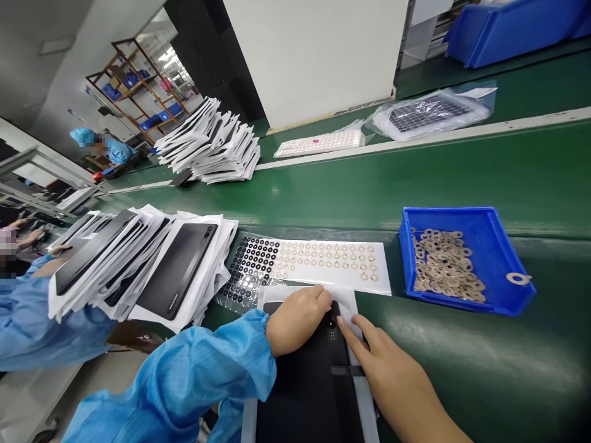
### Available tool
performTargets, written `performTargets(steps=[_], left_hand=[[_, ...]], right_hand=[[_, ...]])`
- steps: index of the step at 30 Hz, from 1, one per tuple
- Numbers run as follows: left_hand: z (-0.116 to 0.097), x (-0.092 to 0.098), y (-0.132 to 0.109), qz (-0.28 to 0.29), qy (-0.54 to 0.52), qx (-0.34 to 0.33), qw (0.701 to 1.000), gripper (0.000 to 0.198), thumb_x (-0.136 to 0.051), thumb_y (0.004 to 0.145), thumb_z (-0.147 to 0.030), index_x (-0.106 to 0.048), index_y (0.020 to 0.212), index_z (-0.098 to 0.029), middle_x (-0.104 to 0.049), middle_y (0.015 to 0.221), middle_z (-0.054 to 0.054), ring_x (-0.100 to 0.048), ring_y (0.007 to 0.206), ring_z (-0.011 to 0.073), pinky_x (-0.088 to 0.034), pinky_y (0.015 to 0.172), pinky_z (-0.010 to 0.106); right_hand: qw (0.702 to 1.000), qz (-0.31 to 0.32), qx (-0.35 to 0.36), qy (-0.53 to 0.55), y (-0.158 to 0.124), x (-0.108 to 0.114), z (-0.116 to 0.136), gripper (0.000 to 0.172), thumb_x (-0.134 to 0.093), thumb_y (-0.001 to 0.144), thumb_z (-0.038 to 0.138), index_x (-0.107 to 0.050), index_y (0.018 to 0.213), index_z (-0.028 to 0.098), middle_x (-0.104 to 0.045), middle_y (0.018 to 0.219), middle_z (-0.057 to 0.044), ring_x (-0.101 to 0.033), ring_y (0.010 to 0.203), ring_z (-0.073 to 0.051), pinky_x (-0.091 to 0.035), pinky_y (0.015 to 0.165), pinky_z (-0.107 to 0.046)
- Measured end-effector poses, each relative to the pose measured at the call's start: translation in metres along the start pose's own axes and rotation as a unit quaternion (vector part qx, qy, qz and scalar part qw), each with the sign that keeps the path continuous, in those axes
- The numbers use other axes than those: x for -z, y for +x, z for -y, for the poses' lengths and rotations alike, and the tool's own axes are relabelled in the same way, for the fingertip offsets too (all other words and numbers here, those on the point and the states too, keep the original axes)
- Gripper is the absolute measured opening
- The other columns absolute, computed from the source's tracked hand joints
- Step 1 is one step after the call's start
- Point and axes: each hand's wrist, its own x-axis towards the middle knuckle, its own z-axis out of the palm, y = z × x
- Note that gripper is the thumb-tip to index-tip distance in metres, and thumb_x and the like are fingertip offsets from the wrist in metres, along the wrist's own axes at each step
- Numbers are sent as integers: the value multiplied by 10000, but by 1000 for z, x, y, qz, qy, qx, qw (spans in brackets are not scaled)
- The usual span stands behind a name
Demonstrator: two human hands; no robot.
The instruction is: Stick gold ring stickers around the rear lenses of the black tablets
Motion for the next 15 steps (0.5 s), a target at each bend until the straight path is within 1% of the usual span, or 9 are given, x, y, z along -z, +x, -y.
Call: performTargets(steps=[5,9,12,15], left_hand=[[7,-1,-1,-4,-46,-23,999,59,-493,939,-121,-526,899,-150,-593,888,21,-581,827,141,-464,753,217],[6,0,-1,-6,-86,-14,996,84,-485,939,-124,-535,879,-155,-594,883,23,-578,817,147,-456,746,229],[4,3,0,11,-82,2,997,93,-480,939,-124,-547,883,-156,-596,881,21,-581,807,148,-454,733,235],[1,6,2,22,-74,12,997,87,-491,933,-116,-557,886,-146,-599,883,26,-587,807,154,-456,728,243]], right_hand=[[1000,0,-2,-3,-1,0,0,543,-358,686,-82,-563,1151,108,-656,1029,-132,-615,735,-190,-517,525,-237],[1000,11,-5,-1,-3,-2,-1,580,-361,677,-81,-562,1179,130,-653,1054,-113,-608,757,-183,-521,548,-232],[1000,12,-4,3,-4,-2,-2,589,-358,680,-78,-559,1195,127,-650,1060,-117,-609,766,-190,-520,556,-245],[1000,15,-1,7,-4,-2,-1,558,-355,694,-86,-572,1171,106,-651,1056,-134,-615,763,-195,-521,565,-250]])
